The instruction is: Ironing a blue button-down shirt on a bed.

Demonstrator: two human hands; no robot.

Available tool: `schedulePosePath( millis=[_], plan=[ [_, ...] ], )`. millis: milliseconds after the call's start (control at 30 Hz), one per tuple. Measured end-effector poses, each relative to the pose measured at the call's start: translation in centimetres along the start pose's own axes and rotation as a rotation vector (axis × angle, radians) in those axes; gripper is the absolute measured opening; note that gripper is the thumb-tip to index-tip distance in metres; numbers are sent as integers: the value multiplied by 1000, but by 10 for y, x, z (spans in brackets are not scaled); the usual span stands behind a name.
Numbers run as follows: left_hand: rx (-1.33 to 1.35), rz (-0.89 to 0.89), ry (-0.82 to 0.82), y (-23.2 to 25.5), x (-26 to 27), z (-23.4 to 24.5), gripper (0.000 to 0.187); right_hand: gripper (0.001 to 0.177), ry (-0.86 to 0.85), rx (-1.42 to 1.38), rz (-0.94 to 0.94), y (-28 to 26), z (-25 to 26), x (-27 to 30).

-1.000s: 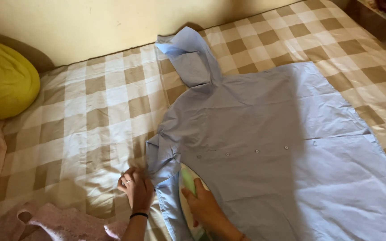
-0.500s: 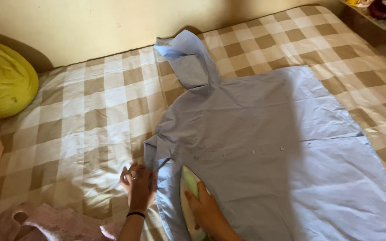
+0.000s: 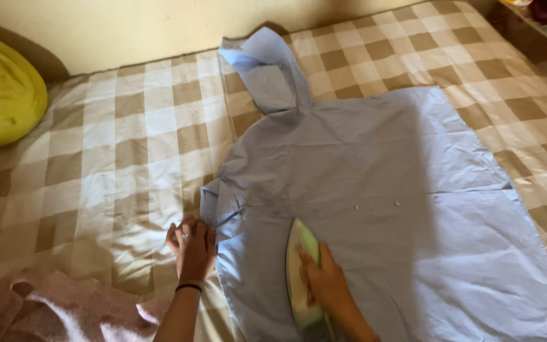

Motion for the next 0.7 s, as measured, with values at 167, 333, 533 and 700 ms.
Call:
schedulePosePath(
  millis=[167,333,533,700],
  plan=[
    [6,-33,68,2,3,5,20,28,-68,-10,248,-50,5,-48],
    [-12,-24,49,0,1,0,23,32,-142,-20,184,-38,6,-31],
    [78,-11,87,-8,4,-8,41,31,-94,28,106,-46,-1,-19],
    [21,-7,124,-9,0,-6,69,36,-37,112,172,-76,3,-32]
  ],
)
Point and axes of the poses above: each hand's wrist, its own x-axis away from the middle knuckle, its own z-axis out of the back of the hand, y = z × x, the point moved 5 cm from there along -x, towards the middle knuckle, and after that the axes turned 7 degrees about -y, right-handed, at the moved point
